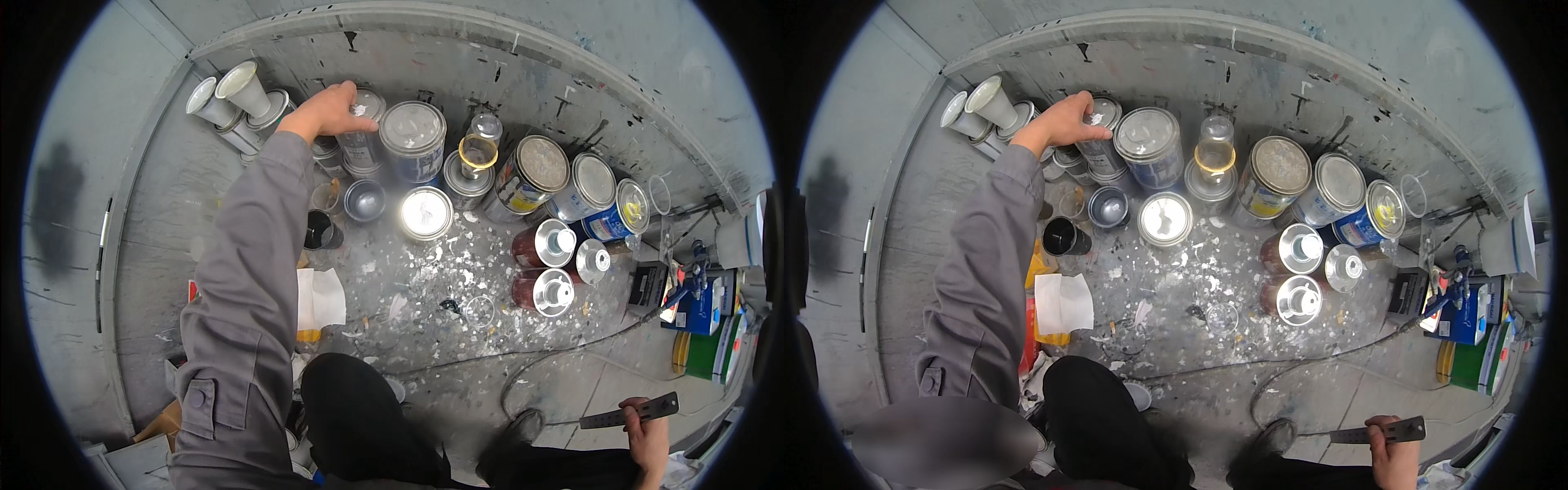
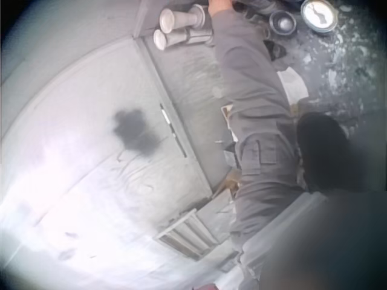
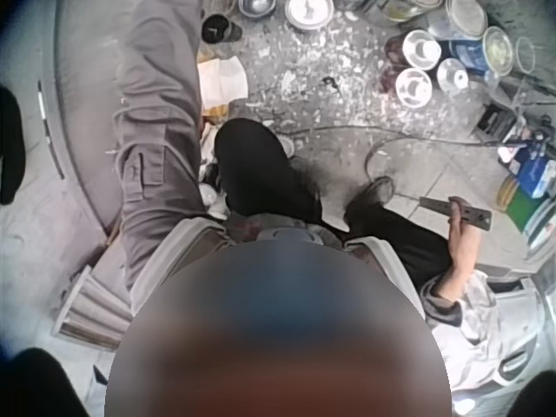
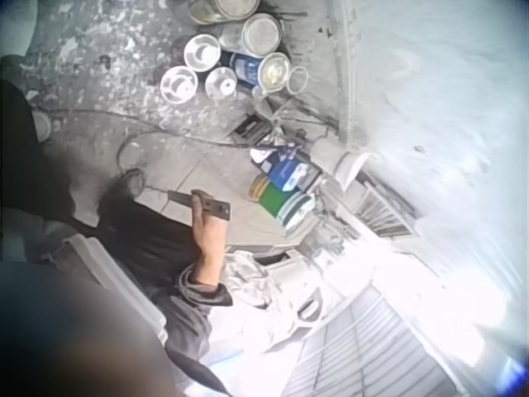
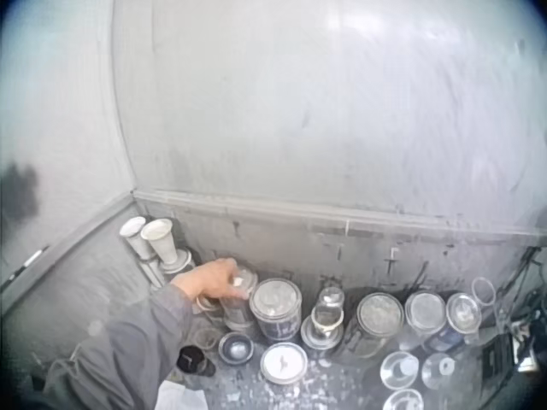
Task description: The person sits on the floor in a paint storage area, picks up a metal mixing stick, and stirs white paint in a small can. They then pour the mixed paint into a plastic cup and continue stirring.
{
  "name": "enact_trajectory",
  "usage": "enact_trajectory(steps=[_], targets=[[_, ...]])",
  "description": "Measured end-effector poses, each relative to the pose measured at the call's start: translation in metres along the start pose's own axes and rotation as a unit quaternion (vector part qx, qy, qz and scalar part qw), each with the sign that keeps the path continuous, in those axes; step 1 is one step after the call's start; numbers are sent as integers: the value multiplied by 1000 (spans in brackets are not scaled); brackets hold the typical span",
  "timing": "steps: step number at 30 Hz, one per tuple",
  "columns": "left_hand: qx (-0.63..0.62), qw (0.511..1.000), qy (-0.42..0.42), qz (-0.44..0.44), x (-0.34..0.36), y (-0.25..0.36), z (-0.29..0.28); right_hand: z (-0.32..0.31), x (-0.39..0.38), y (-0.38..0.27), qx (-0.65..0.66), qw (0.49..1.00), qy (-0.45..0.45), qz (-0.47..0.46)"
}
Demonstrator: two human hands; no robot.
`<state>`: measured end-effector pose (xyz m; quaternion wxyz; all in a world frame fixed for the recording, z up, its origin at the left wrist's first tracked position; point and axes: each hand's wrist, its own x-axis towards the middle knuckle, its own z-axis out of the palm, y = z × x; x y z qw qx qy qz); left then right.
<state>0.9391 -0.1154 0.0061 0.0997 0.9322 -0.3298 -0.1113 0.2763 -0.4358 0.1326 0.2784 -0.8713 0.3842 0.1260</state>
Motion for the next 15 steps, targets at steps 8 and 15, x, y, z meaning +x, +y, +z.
enact_trajectory(steps=[8, 15], targets=[[19, 1000, 17, -11, -2, 3, 0, -3, 1, 4, -6, 999, -22, -32], [-18, 1000, 6, -22, -3, 10, -4, -10, 4, -10, -26, 996, -41, -79]])
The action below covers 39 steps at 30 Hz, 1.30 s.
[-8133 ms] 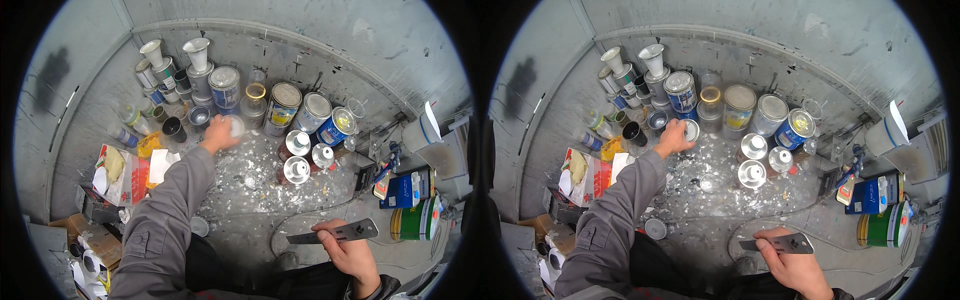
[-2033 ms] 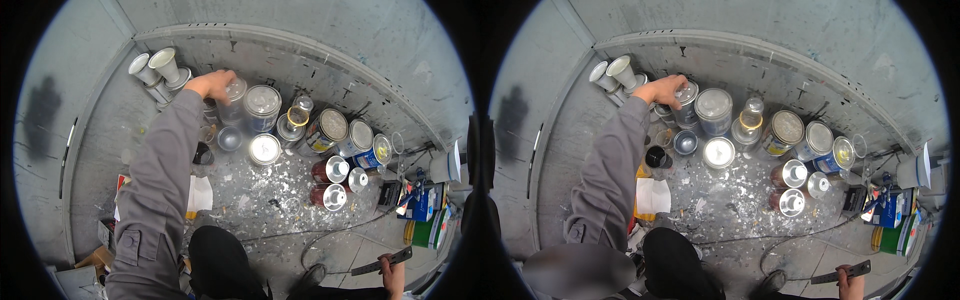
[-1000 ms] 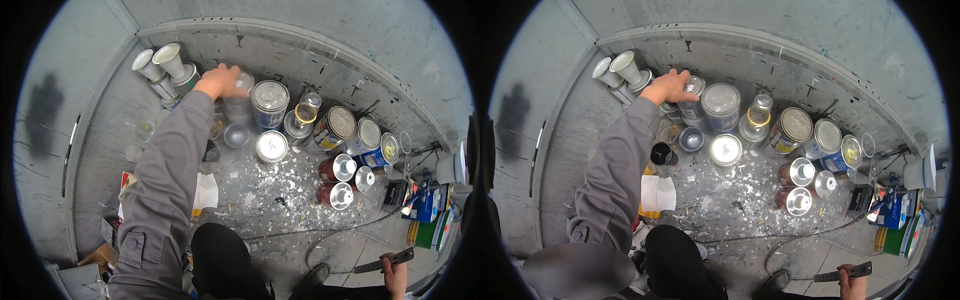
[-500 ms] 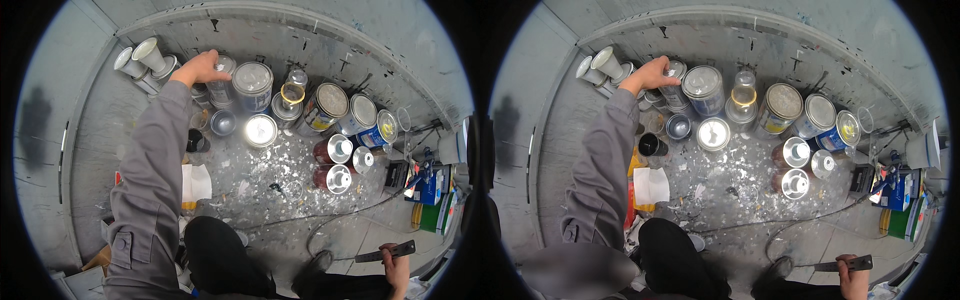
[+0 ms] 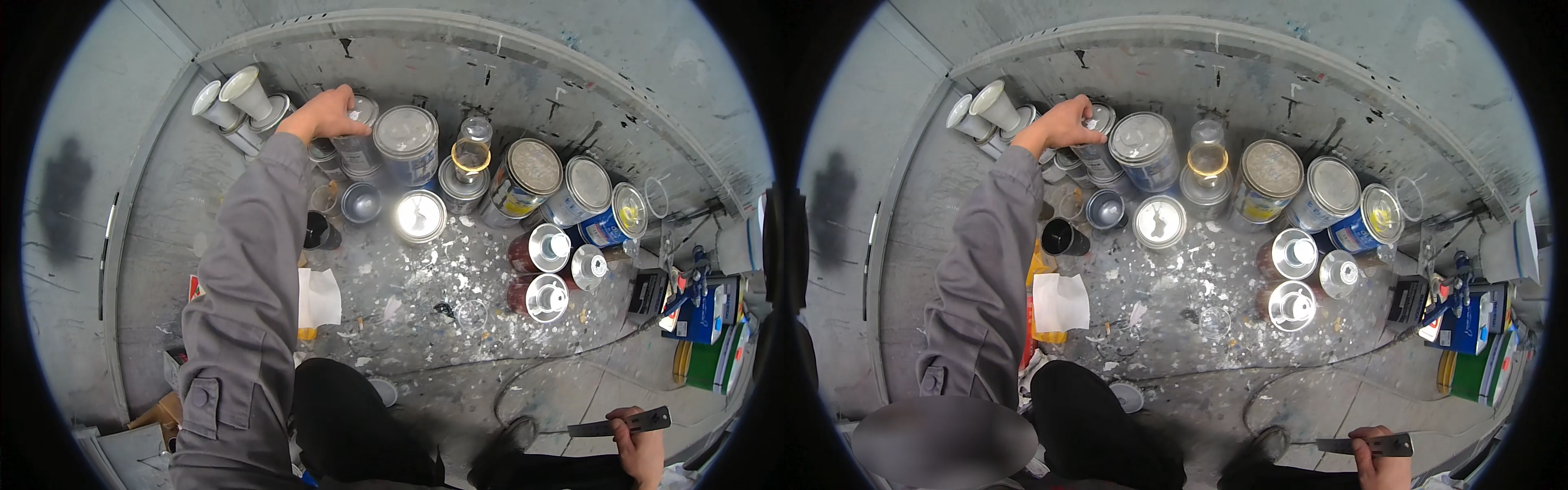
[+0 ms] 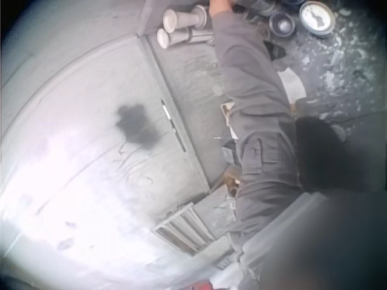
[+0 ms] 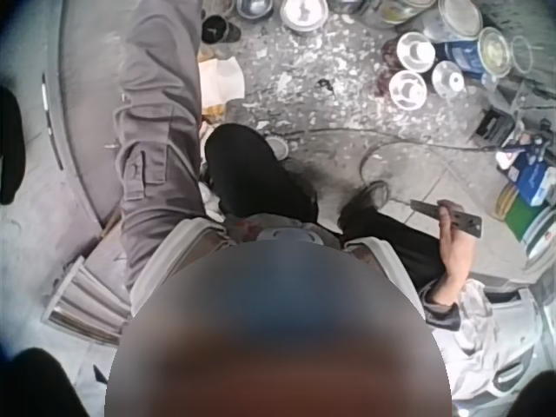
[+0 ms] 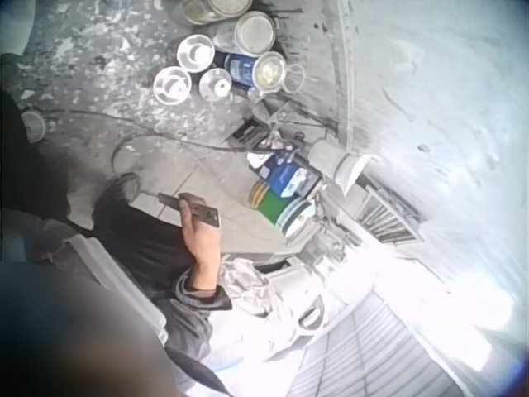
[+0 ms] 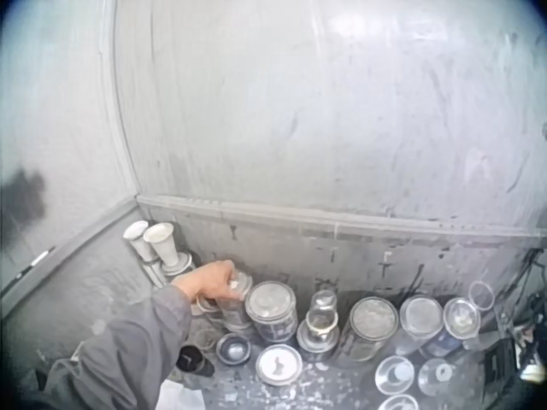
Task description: The person sits on the floor in a paint storage area, picks up a metal mixing stick, and stirs white paint in a small can. They then pour the mixed paint into a plastic cup and continue stirring.
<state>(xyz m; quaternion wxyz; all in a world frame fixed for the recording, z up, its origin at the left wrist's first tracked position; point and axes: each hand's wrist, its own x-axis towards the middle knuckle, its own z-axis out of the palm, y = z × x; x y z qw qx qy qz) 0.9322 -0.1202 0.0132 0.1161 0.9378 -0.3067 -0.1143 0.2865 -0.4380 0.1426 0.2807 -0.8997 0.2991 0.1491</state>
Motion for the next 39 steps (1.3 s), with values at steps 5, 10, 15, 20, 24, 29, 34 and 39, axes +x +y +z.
enact_trajectory(steps=[5, 10, 15, 20, 24, 29, 34, 39], targets=[[-20, 1000, -9, -11, 0, 0, -1, -23, 2, -12, -19, 995, -93, 14], [-45, 999, -15, -11, -1, -2, 5, -22, 4, -19, -12, 996, -87, -16], [-44, 999, 21, 18, -10, -6, 15, -24, 1, -21, -8, 995, -91, -38], [-7, 998, 68, 16, -17, 4, 16, -24, -3, -15, -23, 994, -91, -62], [-38, 989, 135, 40, -23, 36, 10, -26, -8, -9, -9, 993, -91, -75], [-55, 992, 104, 39, -27, 89, 18, -26, -12, 3, 8, 993, -101, -65], [46, 995, 66, 53, -27, 107, 44, -17, -17, 23, 42, 995, -42, -85], [173, 954, 225, 100, -42, 120, 62, -28, -29, 39, 60, 993, -61, -79]])
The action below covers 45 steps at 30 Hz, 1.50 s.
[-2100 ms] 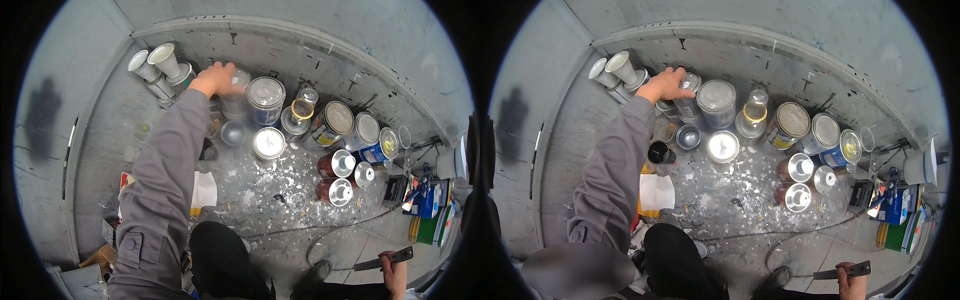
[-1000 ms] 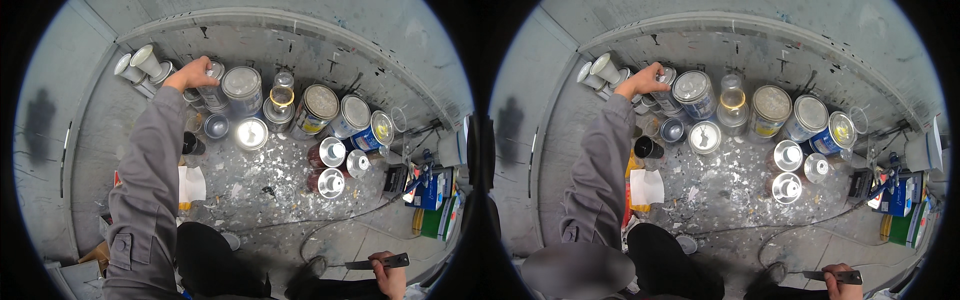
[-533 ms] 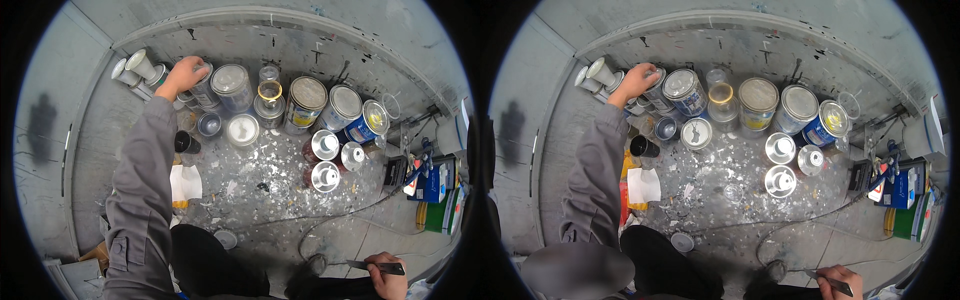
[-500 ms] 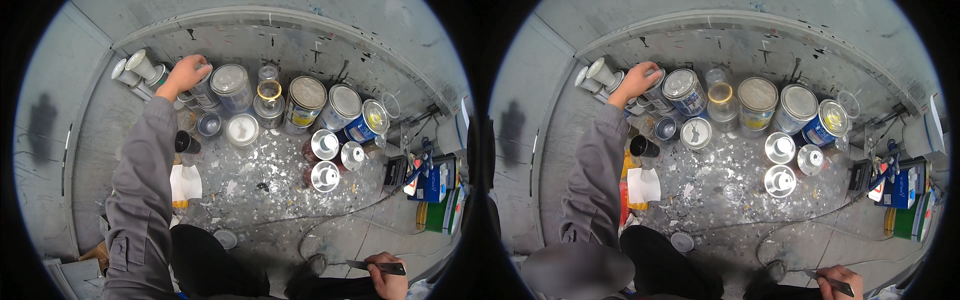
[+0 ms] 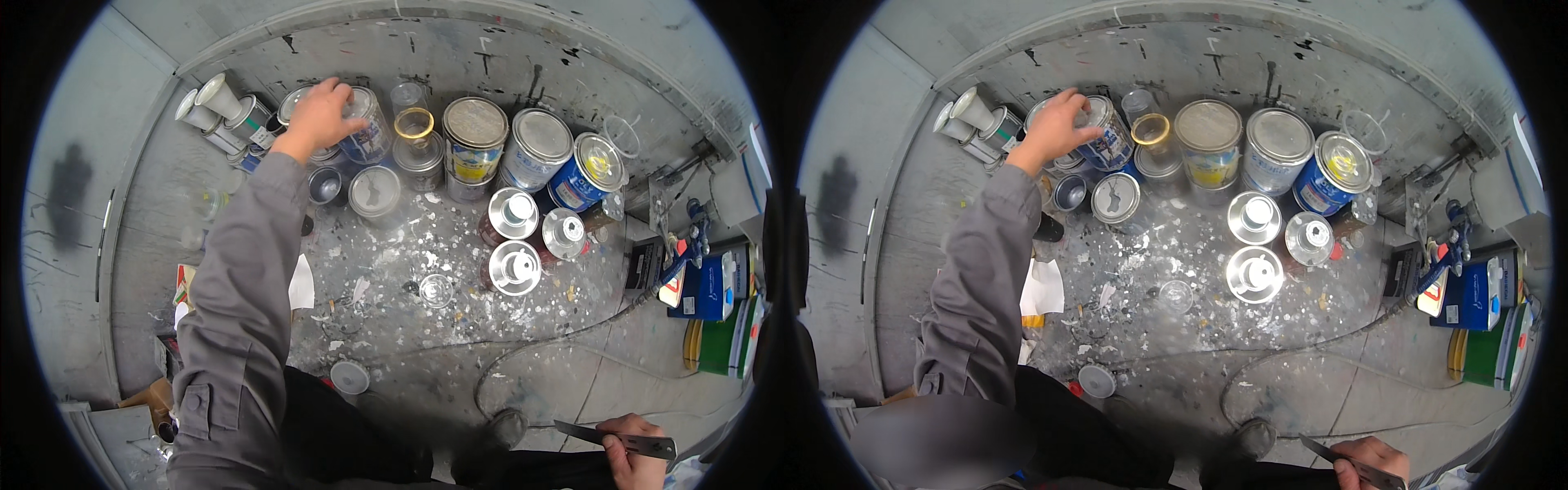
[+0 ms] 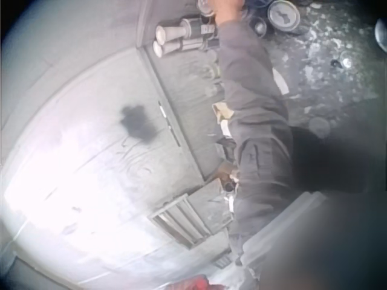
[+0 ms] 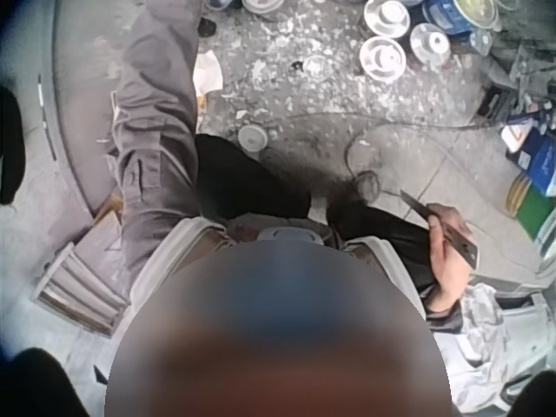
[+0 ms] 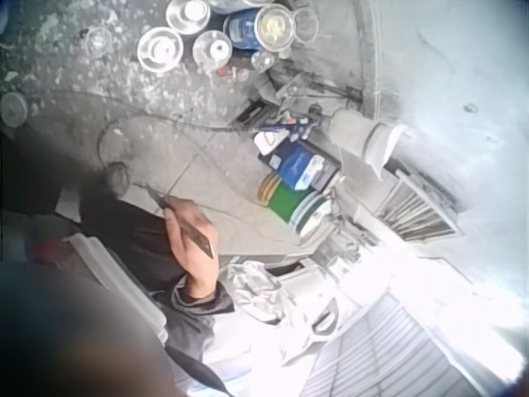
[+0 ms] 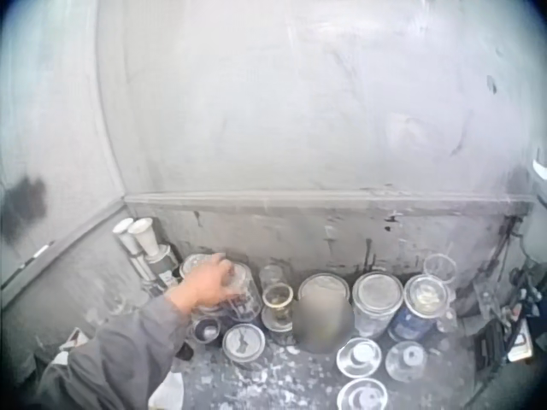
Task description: The person sits on the floor in a paint storage area, picks up a metal mixing stick, and stirs white paint in a small can. They then pour the mixed paint into a plastic cup and continue stirring.
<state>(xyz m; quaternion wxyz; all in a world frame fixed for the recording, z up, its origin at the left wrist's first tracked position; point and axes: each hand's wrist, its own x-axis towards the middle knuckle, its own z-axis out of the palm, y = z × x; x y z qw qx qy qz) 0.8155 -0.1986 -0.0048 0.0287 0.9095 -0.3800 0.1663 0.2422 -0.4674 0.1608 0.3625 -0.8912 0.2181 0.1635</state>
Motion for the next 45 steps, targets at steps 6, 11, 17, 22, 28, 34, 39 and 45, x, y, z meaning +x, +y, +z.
enact_trajectory(steps=[6, 11, 17, 22, 28, 34, 39, 45], targets=[[-146, 976, -131, -97, -80, 73, 18, -3, -10, 13, 4, 1000, 5, 7], [-116, 949, -211, -206, -111, 89, 62, 0, -14, 21, -10, 1000, 5, -19], [-117, 944, -221, -213, -112, 87, 76, 0, -22, 25, -13, 1000, -3, -21], [-127, 948, -208, -207, -113, 83, 77, 1, -29, 25, -20, 1000, -2, -23], [-152, 950, -216, -169, -120, 63, 79, 2, -36, 24, -26, 999, -4, -28], [-279, 938, -197, -61, -140, 25, 77, 5, -40, 22, -25, 999, -11, -34], [-228, 959, -164, -27, -148, 21, 85, 6, -41, 18, -30, 999, -19, -39], [-169, 946, -251, -121, -135, 42, 71, 7, -40, 15, -42, 998, -24, -44]])
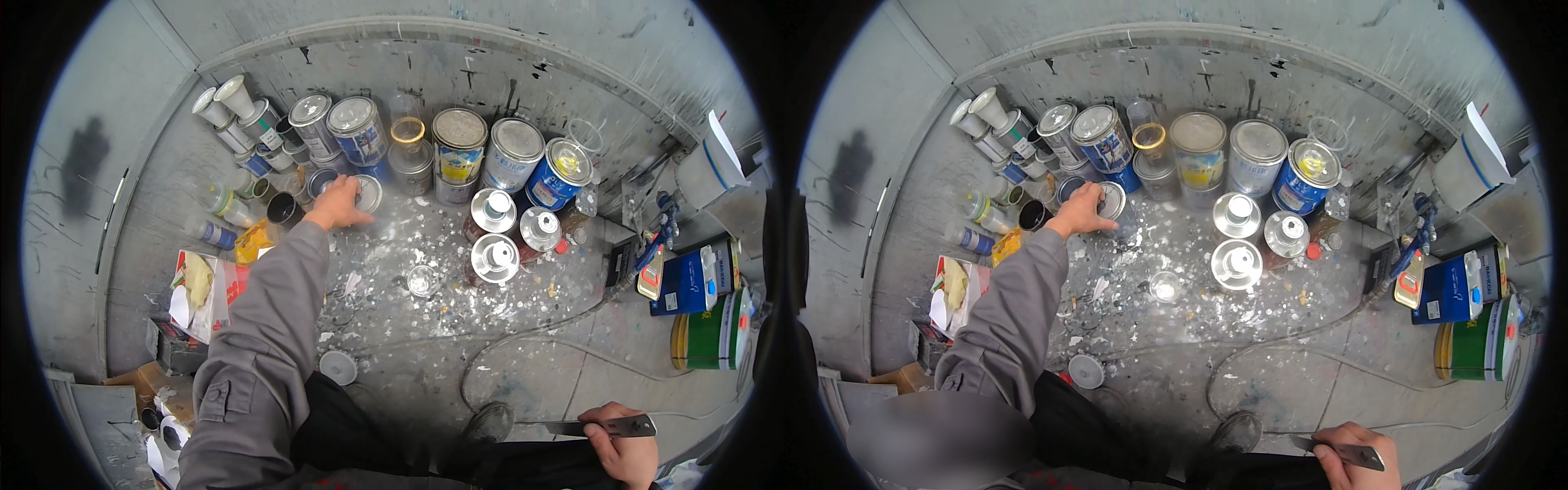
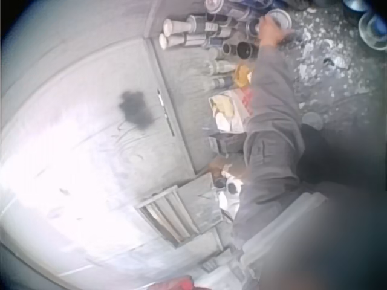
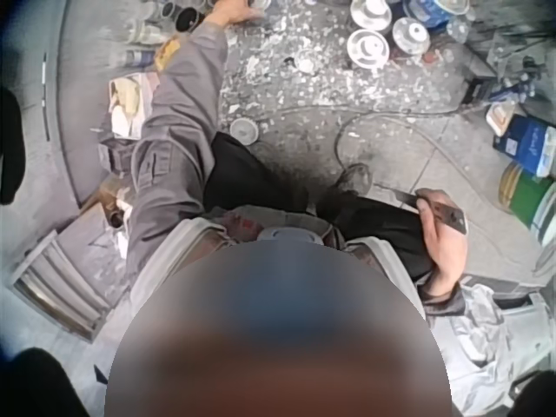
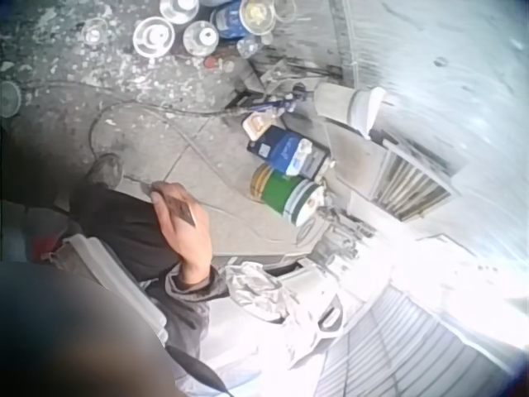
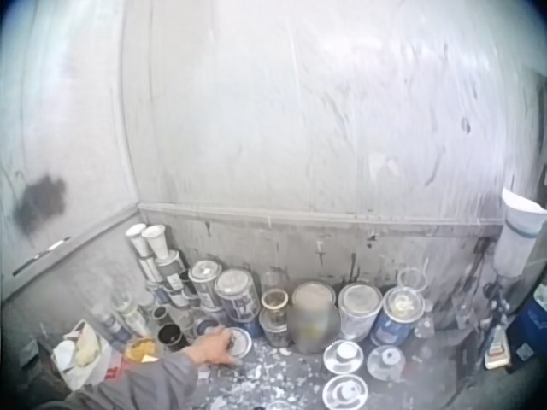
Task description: The person sits on the floor in a paint storage area, picks up a metal mixing stick, and stirs white paint in a small can. They then pour the mixed paint into a plastic cup and continue stirring.
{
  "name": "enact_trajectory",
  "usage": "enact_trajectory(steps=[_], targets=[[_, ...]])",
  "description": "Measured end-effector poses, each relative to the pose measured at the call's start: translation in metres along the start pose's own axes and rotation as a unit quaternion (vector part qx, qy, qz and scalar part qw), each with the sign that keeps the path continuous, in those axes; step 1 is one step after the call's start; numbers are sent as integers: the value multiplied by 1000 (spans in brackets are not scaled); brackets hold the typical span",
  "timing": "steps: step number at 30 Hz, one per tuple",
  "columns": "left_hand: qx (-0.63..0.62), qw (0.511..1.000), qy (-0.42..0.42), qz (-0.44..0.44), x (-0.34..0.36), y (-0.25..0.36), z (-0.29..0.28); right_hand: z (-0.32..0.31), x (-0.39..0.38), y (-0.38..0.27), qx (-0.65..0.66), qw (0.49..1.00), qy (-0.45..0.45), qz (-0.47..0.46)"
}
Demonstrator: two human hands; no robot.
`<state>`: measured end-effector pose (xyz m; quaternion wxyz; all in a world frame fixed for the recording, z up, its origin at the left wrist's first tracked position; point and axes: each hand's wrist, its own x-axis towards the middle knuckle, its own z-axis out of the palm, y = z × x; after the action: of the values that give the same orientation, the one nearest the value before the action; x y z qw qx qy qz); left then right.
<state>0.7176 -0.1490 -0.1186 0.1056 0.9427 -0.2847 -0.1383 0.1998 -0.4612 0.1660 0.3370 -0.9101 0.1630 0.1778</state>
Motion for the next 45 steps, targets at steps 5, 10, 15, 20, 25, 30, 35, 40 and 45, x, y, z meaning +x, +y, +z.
enact_trajectory(steps=[5, 10, 15, 20, 25, 30, 35, 40, 45], targets=[[52, 995, 74, -31, -1, 21, 9, 2, 1, 2, 21, 1000, 13, -6], [20, 997, 80, -8, -4, 14, 12, 3, -3, 5, 28, 999, 20, -13], [-2, 994, 84, 64, -15, 19, 5, 7, -6, 8, 25, 999, 31, -10], [-53, 991, 64, 105, -28, 56, -62, 13, -2, 12, 1, 997, 80, -8], [-70, 944, 179, 266, -52, 132, -150, 6, 1, 16, -2, 998, 57, -28], [-114, 925, 198, 302, -22, 226, -190, 3, 12, 21, -19, 997, 46, -54], [-66, 938, 179, 290, 15, 296, -188, 0, 14, 33, -13, 997, 55, -60], [-28, 933, 158, 321, 10, 293, -206, 2, 9, 42, -13, 997, 59, -53], [-19, 949, 48, 312, -24, 240, -207, 2, 14, 43, -27, 997, 33, -64]])
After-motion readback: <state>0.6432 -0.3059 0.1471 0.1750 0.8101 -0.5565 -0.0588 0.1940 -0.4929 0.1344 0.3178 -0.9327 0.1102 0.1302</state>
